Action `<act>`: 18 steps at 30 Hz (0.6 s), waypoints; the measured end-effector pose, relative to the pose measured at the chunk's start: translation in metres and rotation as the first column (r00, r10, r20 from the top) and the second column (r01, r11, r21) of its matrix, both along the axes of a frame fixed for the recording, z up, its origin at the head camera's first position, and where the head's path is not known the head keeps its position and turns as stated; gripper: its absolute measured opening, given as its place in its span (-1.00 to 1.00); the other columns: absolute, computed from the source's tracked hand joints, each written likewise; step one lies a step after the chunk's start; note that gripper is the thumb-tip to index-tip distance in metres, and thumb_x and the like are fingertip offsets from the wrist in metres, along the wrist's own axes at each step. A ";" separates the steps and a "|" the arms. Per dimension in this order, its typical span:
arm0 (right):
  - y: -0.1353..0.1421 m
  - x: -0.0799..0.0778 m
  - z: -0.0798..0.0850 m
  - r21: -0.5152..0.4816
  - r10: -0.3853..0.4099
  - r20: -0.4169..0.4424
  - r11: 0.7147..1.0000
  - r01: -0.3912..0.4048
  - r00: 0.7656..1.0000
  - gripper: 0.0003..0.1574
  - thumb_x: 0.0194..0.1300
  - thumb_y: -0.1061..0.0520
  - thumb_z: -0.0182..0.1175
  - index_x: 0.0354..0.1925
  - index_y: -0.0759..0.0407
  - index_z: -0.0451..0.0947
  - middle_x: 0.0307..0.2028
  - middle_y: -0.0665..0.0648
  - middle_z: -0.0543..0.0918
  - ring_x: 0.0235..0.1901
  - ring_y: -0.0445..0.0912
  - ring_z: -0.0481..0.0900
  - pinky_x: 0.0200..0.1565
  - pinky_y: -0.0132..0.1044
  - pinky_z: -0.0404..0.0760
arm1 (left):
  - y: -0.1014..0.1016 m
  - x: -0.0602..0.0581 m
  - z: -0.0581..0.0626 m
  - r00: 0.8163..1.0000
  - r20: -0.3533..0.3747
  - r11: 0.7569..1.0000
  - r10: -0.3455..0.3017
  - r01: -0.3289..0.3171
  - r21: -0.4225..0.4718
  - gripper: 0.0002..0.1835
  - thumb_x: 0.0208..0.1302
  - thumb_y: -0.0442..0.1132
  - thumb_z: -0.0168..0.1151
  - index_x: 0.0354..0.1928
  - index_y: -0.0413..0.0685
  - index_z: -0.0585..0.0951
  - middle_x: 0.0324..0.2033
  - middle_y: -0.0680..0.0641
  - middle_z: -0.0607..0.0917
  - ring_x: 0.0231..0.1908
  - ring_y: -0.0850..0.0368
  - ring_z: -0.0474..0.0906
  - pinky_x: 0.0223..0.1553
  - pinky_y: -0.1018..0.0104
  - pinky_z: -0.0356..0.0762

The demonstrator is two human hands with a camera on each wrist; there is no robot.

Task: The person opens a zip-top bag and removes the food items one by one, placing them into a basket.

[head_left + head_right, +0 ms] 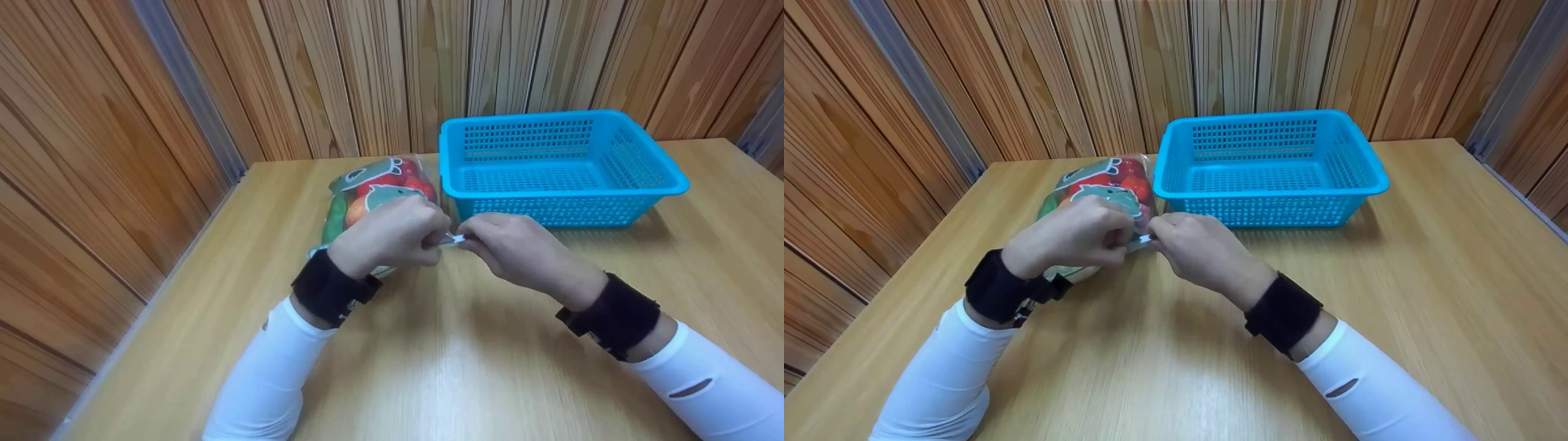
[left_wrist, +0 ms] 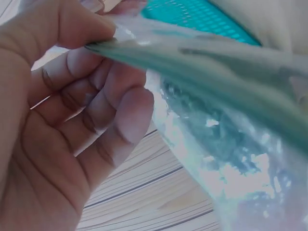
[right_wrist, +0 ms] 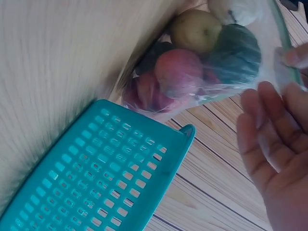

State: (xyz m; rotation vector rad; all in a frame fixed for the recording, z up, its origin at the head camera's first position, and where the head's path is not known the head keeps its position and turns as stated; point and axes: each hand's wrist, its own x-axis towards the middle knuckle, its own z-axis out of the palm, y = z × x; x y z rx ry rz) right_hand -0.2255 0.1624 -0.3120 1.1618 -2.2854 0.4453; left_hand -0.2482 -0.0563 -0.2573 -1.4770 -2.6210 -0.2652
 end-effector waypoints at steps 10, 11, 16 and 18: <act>-0.004 0.001 -0.008 -0.089 0.098 -0.085 0.990 -0.105 0.992 -0.73 0.11 0.29 0.42 -0.24 0.30 0.54 -0.41 0.12 0.64 -0.44 -0.13 0.51 -0.34 -0.32 0.67 | 0.001 0.016 0.005 0.999 -0.048 0.999 -0.023 0.025 0.025 -0.78 0.31 -0.05 0.32 -0.20 -0.05 0.70 -0.41 0.02 0.72 -0.36 0.19 0.62 -0.22 0.46 0.57; -0.005 0.001 -0.008 -0.104 0.104 -0.088 0.988 -0.113 0.991 -0.73 0.10 0.31 0.42 -0.24 0.31 0.54 -0.40 0.12 0.64 -0.43 -0.13 0.52 -0.34 -0.31 0.67 | 0.001 0.016 0.005 0.999 -0.045 0.999 -0.029 0.030 0.032 -0.79 0.30 -0.07 0.32 -0.21 -0.06 0.70 -0.43 0.01 0.71 -0.38 0.19 0.61 -0.23 0.46 0.56; -0.009 0.000 -0.007 -0.171 0.131 -0.092 0.974 -0.145 0.987 -0.73 0.09 0.44 0.37 -0.23 0.35 0.51 -0.38 0.14 0.65 -0.41 -0.12 0.56 -0.33 -0.29 0.69 | 0.001 0.016 0.007 0.998 -0.056 0.996 -0.036 0.040 0.076 -0.77 0.28 -0.06 0.33 -0.22 -0.07 0.70 -0.44 0.00 0.71 -0.40 0.18 0.59 -0.25 0.44 0.56; -0.010 0.000 -0.006 -0.187 0.131 -0.090 0.972 -0.146 0.987 -0.73 0.09 0.45 0.36 -0.24 0.35 0.51 -0.39 0.13 0.64 -0.42 -0.13 0.56 -0.33 -0.30 0.69 | 0.001 0.017 0.008 0.996 -0.087 0.996 -0.032 0.039 0.082 -0.75 0.29 -0.04 0.33 -0.22 -0.08 0.71 -0.42 -0.01 0.73 -0.39 0.18 0.62 -0.23 0.44 0.57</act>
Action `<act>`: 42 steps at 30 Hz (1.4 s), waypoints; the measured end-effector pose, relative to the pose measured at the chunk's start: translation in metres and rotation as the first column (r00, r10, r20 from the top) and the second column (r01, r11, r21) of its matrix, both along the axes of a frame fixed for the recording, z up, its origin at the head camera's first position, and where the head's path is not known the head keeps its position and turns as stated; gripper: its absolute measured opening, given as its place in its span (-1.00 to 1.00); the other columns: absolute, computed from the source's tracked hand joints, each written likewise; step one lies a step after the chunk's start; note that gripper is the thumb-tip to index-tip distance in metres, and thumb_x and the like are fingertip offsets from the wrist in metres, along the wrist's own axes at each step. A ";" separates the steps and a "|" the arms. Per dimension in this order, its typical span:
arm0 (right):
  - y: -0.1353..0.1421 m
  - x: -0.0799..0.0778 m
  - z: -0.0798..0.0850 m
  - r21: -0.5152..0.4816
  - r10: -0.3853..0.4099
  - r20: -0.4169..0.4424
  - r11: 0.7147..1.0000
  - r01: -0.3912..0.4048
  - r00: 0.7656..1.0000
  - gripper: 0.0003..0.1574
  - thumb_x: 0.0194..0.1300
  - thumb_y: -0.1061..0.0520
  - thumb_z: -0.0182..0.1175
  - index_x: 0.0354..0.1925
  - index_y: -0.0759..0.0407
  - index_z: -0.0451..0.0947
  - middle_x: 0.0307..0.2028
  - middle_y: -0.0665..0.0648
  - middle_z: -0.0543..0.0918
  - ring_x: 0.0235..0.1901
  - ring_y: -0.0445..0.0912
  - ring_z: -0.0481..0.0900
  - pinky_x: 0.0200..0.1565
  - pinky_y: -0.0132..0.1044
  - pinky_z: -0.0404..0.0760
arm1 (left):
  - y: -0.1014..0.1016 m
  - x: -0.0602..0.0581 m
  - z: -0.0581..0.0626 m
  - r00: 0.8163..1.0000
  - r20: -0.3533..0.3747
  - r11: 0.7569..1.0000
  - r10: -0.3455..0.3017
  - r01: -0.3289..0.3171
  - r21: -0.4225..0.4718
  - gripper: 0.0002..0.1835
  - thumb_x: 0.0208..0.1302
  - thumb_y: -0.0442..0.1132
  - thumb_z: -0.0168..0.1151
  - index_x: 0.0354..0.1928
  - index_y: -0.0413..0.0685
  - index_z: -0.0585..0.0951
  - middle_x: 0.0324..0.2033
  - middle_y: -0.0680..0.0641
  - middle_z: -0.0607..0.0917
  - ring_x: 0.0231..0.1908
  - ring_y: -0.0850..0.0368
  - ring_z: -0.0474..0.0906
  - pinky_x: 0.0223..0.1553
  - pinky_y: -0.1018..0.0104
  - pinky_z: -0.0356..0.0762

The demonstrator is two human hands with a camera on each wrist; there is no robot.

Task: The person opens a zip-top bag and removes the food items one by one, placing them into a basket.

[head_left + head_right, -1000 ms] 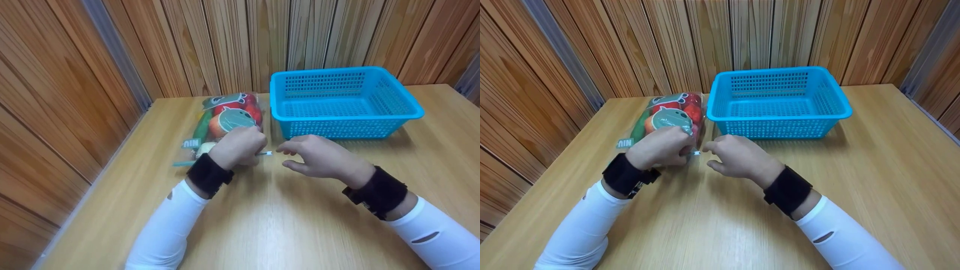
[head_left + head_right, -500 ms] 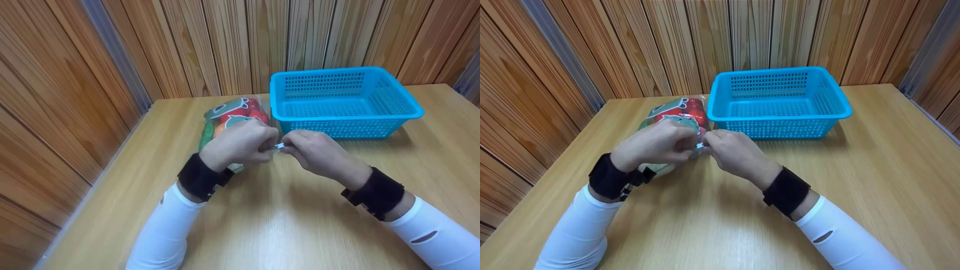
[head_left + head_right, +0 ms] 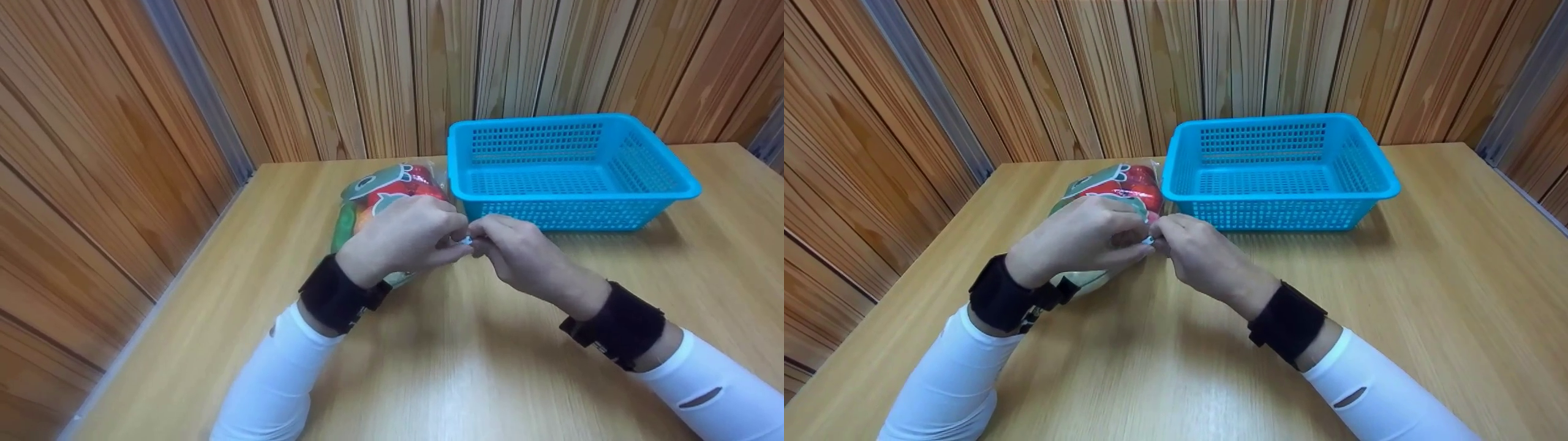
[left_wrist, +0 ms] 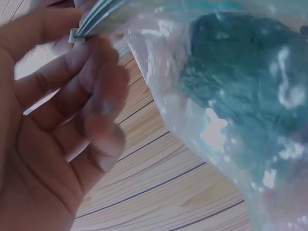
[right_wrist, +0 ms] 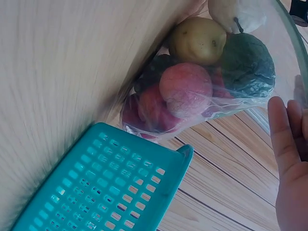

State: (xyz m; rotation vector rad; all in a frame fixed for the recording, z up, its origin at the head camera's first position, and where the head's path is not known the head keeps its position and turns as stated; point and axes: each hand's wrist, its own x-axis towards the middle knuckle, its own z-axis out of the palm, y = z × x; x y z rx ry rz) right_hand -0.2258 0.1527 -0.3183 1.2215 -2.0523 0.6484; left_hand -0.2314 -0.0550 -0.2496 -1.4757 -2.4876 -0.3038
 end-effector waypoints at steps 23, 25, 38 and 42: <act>0.013 -0.007 0.015 -0.301 -0.209 0.183 0.918 0.257 0.961 -0.94 0.31 0.41 0.18 -0.33 0.36 0.58 -0.52 0.11 0.67 -0.54 -0.10 0.66 -0.35 -0.65 0.54 | -0.038 -0.001 0.023 0.985 -0.033 0.983 0.170 -0.172 -0.068 -0.86 0.16 -0.23 0.30 -0.51 -0.09 0.62 -0.62 0.04 0.52 -0.51 0.15 0.43 -0.43 0.34 0.39; 0.017 -0.010 0.015 -0.322 -0.217 0.225 0.903 0.283 0.950 -0.93 0.34 0.39 0.17 -0.32 0.37 0.59 -0.52 0.13 0.67 -0.54 -0.12 0.67 -0.34 -0.64 0.56 | -0.043 0.000 0.025 0.979 -0.038 0.977 0.200 -0.202 -0.062 -0.86 0.09 -0.28 0.27 -0.57 -0.07 0.56 -0.62 0.06 0.47 -0.52 0.15 0.38 -0.48 0.33 0.32; 0.039 -0.021 0.014 -0.328 -0.277 0.465 0.828 0.454 0.841 -0.83 0.43 0.23 0.13 -0.18 0.37 0.55 -0.47 0.23 0.67 -0.55 -0.34 0.61 -0.37 -0.62 0.56 | -0.089 0.007 0.048 0.923 0.027 0.923 0.384 -0.384 -0.001 -0.87 0.08 -0.28 0.30 -0.58 -0.05 0.61 -0.64 0.05 0.57 -0.62 0.18 0.39 -0.55 0.34 0.38; 0.035 -0.022 0.014 -0.317 -0.311 0.445 0.822 0.473 0.840 -0.84 0.43 0.23 0.14 -0.20 0.36 0.56 -0.47 0.22 0.68 -0.53 -0.24 0.65 -0.36 -0.66 0.53 | -0.111 0.014 0.055 0.867 0.068 0.870 0.493 -0.493 -0.017 -0.88 0.15 -0.22 0.31 -0.51 -0.03 0.69 -0.58 0.02 0.62 -0.56 0.13 0.48 -0.49 0.30 0.45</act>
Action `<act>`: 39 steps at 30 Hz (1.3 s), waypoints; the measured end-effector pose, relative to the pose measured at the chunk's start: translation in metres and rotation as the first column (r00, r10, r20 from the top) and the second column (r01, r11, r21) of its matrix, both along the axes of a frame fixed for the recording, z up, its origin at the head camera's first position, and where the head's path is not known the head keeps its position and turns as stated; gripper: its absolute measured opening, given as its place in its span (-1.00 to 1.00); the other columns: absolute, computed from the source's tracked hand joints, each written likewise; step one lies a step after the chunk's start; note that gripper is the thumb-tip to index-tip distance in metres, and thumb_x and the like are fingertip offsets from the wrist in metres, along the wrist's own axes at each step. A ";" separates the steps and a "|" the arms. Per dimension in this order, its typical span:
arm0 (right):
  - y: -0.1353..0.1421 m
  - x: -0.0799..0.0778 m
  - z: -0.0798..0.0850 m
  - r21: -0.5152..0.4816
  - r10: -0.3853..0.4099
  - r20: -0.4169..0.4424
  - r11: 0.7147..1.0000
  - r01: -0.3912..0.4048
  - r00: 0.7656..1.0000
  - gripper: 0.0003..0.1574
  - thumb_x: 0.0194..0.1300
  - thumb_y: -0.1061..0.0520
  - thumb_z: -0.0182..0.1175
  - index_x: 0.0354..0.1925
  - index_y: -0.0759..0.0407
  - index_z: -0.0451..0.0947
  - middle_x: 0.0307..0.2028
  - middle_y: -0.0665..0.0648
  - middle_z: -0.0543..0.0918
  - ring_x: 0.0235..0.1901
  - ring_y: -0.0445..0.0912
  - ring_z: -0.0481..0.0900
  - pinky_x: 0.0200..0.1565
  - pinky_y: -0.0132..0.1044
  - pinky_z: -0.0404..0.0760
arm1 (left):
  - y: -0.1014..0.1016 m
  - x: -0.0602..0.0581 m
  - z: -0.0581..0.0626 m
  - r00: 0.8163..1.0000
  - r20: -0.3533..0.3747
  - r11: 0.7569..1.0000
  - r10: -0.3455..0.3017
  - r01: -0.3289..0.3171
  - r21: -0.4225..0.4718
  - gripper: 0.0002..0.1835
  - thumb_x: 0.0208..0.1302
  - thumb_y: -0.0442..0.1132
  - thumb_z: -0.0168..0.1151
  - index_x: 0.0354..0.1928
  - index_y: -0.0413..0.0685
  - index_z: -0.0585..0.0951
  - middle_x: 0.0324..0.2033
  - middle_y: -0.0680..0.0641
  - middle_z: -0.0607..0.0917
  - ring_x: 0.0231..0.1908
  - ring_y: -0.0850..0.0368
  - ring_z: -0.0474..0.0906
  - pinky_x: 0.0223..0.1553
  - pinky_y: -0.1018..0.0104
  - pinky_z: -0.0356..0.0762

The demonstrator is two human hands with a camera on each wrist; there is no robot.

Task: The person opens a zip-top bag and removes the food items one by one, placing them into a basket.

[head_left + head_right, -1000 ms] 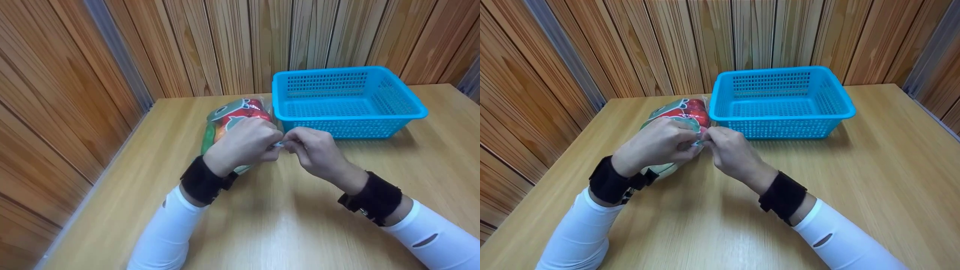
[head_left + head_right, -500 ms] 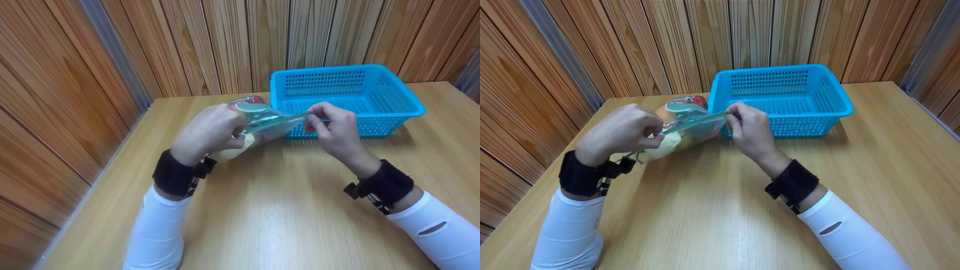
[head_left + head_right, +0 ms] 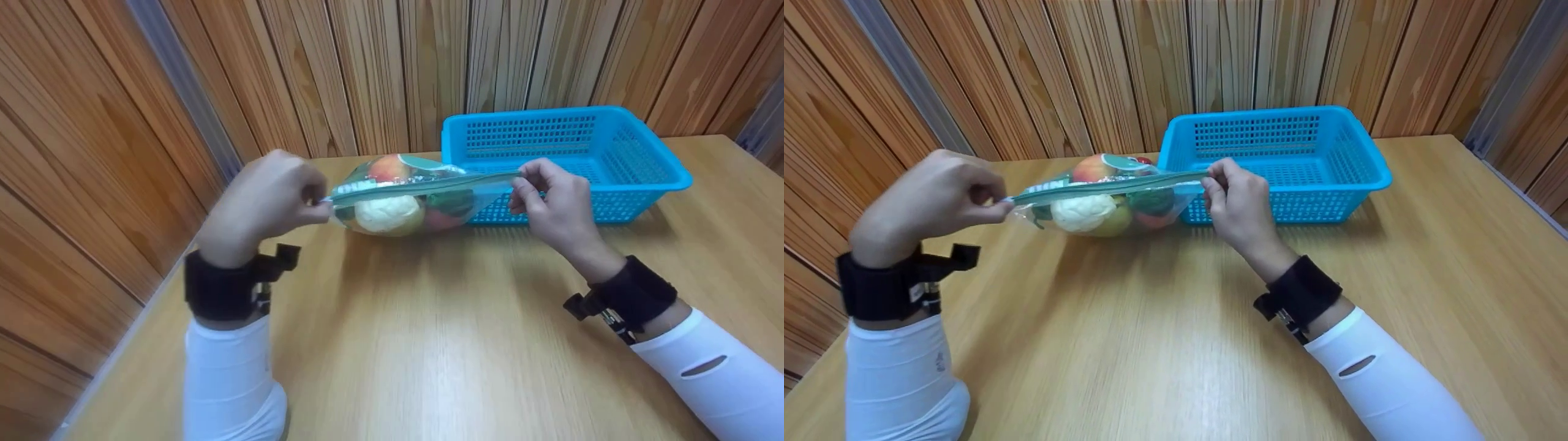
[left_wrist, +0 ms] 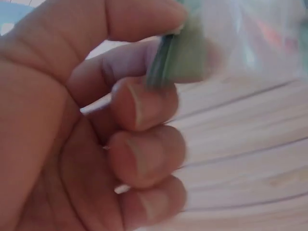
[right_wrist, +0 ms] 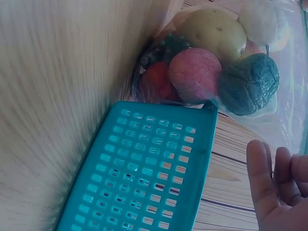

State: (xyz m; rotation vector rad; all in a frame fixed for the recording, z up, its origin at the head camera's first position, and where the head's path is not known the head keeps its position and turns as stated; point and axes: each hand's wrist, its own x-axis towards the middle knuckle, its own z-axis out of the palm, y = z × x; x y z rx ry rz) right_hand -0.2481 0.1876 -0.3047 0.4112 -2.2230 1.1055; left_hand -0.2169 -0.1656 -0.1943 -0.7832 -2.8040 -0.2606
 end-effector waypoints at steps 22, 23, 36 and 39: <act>-0.011 -0.003 -0.010 0.132 0.155 -0.243 0.983 -0.126 0.958 -0.93 0.35 0.37 0.17 -0.30 0.40 0.58 -0.42 0.18 0.73 -0.43 0.01 0.75 -0.27 -0.71 0.50 | 0.054 -0.009 -0.031 0.917 0.365 0.976 -0.159 0.202 -0.081 -0.85 0.34 -0.16 0.29 -0.14 -0.03 0.69 -0.36 -0.02 0.66 -0.35 0.07 0.54 -0.30 0.30 0.55; -0.012 -0.003 -0.010 0.135 0.161 -0.246 0.982 -0.131 0.956 -0.94 0.34 0.38 0.18 -0.30 0.39 0.58 -0.43 0.18 0.73 -0.44 0.01 0.74 -0.26 -0.71 0.50 | 0.054 -0.010 -0.032 0.917 0.365 0.976 -0.159 0.202 -0.083 -0.86 0.35 -0.17 0.27 -0.16 -0.05 0.70 -0.37 -0.03 0.66 -0.36 0.06 0.54 -0.31 0.30 0.55; -0.002 0.000 -0.008 0.200 0.198 -0.281 0.969 -0.144 0.939 -0.88 0.10 0.38 0.09 -0.51 0.28 0.53 -0.60 0.03 0.64 -0.57 -0.33 0.57 -0.37 -0.65 0.51 | 0.062 -0.012 -0.032 0.952 0.285 0.983 -0.115 0.150 -0.104 -0.77 0.24 -0.38 0.17 -0.55 -0.04 0.43 -0.66 0.06 0.27 -0.64 0.17 0.26 -0.60 0.38 0.19; 0.001 0.000 -0.008 0.261 0.214 -0.259 0.954 -0.145 0.942 -0.87 0.04 0.36 0.03 -0.55 0.25 0.49 -0.66 -0.01 0.51 -0.62 -0.30 0.42 -0.47 -0.57 0.41 | 0.060 -0.011 -0.029 0.963 0.231 0.987 -0.138 0.154 -0.055 -0.77 0.25 -0.35 0.16 -0.55 -0.06 0.39 -0.66 0.05 0.26 -0.64 0.15 0.26 -0.59 0.37 0.18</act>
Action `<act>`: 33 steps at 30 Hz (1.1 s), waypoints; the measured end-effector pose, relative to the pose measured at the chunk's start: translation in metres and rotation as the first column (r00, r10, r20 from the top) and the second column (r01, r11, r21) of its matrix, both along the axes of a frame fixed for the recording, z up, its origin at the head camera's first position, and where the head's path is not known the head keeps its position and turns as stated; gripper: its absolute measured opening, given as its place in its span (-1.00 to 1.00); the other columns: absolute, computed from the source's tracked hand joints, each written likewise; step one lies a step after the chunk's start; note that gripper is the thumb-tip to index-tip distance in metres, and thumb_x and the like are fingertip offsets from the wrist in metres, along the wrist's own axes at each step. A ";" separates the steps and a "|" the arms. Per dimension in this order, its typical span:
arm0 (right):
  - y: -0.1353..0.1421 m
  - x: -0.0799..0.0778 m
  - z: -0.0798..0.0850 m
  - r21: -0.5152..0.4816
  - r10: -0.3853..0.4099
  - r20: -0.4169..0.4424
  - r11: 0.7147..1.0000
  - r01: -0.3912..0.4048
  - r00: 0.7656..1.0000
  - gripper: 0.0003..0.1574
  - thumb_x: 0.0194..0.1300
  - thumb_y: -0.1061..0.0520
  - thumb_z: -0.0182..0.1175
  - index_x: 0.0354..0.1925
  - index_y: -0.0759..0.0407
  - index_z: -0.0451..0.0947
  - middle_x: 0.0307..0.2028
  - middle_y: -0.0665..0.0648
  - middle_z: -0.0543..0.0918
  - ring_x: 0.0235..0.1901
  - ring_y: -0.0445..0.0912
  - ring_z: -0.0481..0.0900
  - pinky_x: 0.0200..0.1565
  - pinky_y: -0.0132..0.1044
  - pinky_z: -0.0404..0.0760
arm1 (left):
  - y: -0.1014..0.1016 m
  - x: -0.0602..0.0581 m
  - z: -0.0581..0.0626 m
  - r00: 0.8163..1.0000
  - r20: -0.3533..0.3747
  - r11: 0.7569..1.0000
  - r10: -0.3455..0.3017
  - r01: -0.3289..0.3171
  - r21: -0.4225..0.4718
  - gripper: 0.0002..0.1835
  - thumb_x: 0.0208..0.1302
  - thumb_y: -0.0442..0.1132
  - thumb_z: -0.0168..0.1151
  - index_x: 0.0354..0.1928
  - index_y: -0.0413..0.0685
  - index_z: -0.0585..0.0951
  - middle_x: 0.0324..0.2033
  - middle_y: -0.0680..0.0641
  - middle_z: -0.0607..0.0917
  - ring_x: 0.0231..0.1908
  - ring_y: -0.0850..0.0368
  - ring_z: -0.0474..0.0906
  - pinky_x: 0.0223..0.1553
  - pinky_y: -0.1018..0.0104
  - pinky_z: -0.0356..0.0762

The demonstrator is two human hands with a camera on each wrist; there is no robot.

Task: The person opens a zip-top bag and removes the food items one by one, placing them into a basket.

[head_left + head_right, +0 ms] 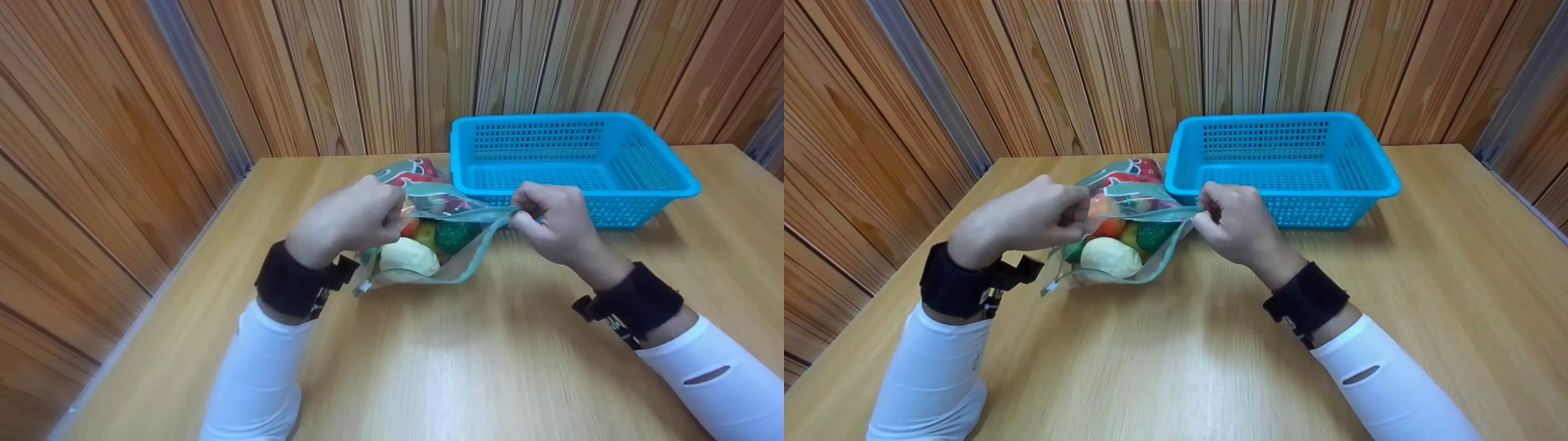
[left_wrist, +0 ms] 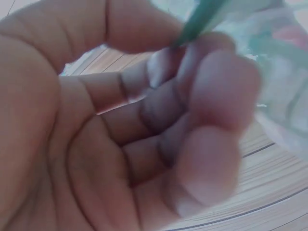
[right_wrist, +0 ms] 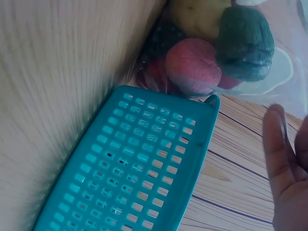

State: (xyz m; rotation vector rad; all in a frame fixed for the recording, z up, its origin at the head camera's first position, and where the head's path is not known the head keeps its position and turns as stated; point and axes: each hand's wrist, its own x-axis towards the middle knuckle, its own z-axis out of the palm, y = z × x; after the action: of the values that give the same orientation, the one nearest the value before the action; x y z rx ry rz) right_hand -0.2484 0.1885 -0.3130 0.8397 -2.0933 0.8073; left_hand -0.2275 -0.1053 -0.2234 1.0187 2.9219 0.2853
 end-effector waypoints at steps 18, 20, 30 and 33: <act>-0.030 0.026 0.015 0.018 0.338 -0.379 0.934 -0.358 0.861 -0.81 0.09 0.26 0.05 -0.49 0.29 0.59 -0.65 0.09 0.54 -0.71 -0.16 0.31 -0.63 -0.43 0.32 | 0.002 0.013 0.007 0.974 -0.223 0.992 -0.045 0.070 0.104 -0.92 0.26 -0.26 0.16 -0.31 -0.13 0.54 -0.65 0.02 0.40 -0.66 0.14 0.40 -0.57 0.39 0.31; -0.038 0.033 0.015 0.142 0.449 -0.365 0.893 -0.428 0.816 -0.81 0.15 0.25 0.07 -0.42 0.29 0.62 -0.58 0.09 0.60 -0.65 -0.15 0.42 -0.58 -0.41 0.47 | 0.001 0.013 0.007 0.966 -0.252 0.991 -0.052 0.081 0.105 -0.92 0.25 -0.27 0.16 -0.35 -0.13 0.53 -0.66 0.03 0.38 -0.66 0.15 0.39 -0.58 0.39 0.29; -0.049 0.047 0.000 0.572 0.025 0.280 0.799 -0.187 0.960 -0.17 0.22 0.14 0.33 0.40 0.27 0.29 0.42 0.26 0.33 0.32 0.15 0.43 0.23 0.07 0.51 | 0.004 0.014 0.006 0.954 -0.283 0.989 -0.100 0.125 0.073 -0.92 0.23 -0.26 0.16 -0.32 -0.14 0.54 -0.65 0.03 0.37 -0.66 0.14 0.35 -0.58 0.39 0.24; -0.048 0.048 -0.006 0.660 -0.122 0.323 0.740 -0.131 0.938 -0.08 0.28 0.03 0.31 0.47 0.24 0.17 0.49 0.33 0.18 0.27 0.25 0.46 0.15 0.12 0.56 | 0.006 0.015 0.006 0.954 -0.273 0.987 -0.125 0.146 0.059 -0.92 0.23 -0.26 0.17 -0.35 -0.14 0.53 -0.65 0.03 0.36 -0.65 0.14 0.34 -0.57 0.38 0.20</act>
State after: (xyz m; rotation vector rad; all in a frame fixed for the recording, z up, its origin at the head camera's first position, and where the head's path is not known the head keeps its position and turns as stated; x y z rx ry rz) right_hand -0.2008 0.1409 -0.3190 1.1336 -2.7695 0.1565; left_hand -0.2130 -0.0990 -0.2174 1.3649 3.0758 0.2785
